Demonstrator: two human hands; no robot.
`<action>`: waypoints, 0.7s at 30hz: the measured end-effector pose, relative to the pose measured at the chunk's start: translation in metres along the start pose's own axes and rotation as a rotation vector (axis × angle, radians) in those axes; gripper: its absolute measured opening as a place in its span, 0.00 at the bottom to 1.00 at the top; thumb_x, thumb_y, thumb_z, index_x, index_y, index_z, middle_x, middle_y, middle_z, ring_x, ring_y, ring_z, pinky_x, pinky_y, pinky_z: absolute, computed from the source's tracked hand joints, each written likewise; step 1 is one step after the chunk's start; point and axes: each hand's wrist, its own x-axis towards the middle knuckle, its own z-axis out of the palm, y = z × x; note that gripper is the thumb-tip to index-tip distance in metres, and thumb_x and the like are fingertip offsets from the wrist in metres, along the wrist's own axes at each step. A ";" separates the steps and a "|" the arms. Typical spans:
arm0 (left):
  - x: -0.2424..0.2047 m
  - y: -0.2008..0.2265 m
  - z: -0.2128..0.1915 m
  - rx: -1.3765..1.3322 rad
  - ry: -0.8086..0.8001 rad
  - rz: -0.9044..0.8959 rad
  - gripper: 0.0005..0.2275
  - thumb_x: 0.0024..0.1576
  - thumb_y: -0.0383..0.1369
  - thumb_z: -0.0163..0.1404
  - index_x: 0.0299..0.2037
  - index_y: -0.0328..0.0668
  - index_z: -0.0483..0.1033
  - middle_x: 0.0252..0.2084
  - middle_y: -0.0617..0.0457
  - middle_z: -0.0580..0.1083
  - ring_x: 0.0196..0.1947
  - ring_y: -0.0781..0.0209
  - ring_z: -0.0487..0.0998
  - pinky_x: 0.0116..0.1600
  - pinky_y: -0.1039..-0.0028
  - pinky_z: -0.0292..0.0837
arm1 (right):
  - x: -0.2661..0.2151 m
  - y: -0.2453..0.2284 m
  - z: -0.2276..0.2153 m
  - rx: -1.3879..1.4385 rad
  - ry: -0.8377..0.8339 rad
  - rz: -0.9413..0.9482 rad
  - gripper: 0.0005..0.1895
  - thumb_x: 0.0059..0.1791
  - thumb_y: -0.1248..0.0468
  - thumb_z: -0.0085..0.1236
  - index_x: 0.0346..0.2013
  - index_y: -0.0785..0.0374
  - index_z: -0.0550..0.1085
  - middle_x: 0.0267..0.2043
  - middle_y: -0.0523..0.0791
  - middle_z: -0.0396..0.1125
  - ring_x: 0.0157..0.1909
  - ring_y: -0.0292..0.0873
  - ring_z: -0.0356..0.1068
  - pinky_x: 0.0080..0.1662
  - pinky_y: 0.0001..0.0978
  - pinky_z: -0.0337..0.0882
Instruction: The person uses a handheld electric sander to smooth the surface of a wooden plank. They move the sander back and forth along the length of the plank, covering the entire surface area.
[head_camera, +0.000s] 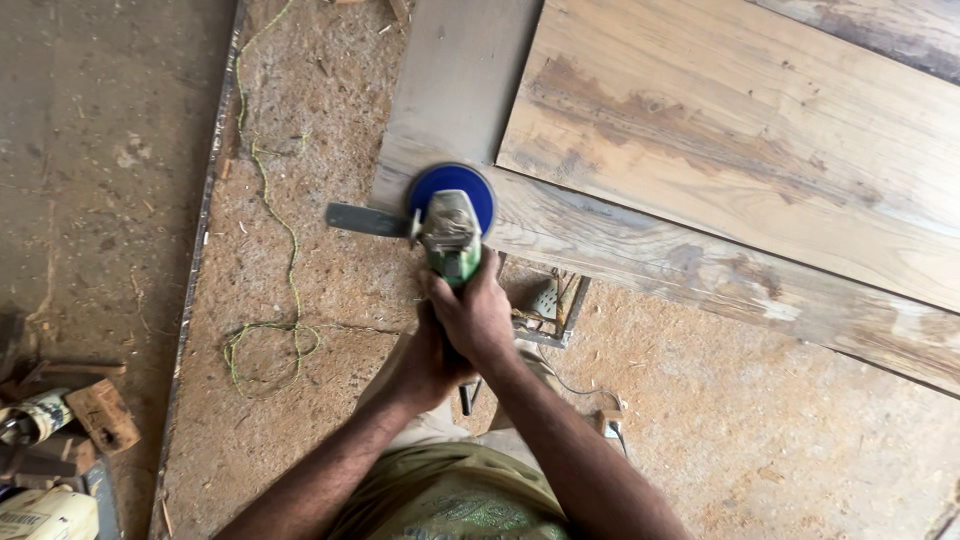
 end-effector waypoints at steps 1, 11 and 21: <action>0.003 -0.005 0.006 0.070 -0.018 0.041 0.45 0.55 0.39 0.58 0.70 0.31 0.31 0.65 0.37 0.62 0.62 0.52 0.73 0.61 0.67 0.81 | 0.002 0.008 -0.001 0.002 0.028 0.041 0.50 0.48 0.41 0.55 0.70 0.68 0.44 0.51 0.61 0.71 0.44 0.59 0.80 0.43 0.50 0.84; 0.017 -0.013 0.094 0.667 -0.226 0.240 0.37 0.59 0.44 0.59 0.68 0.23 0.54 0.61 0.28 0.66 0.57 0.41 0.72 0.57 0.59 0.77 | -0.033 0.115 -0.076 0.178 0.337 0.125 0.44 0.49 0.51 0.57 0.73 0.64 0.49 0.60 0.59 0.66 0.59 0.57 0.68 0.56 0.51 0.69; 0.046 0.023 0.164 0.600 -0.485 -0.044 0.38 0.48 0.41 0.65 0.60 0.21 0.59 0.44 0.34 0.76 0.37 0.47 0.81 0.42 0.65 0.83 | -0.052 0.174 -0.142 0.389 0.537 -0.009 0.26 0.58 0.62 0.49 0.69 0.75 0.64 0.51 0.60 0.66 0.48 0.59 0.66 0.51 0.55 0.73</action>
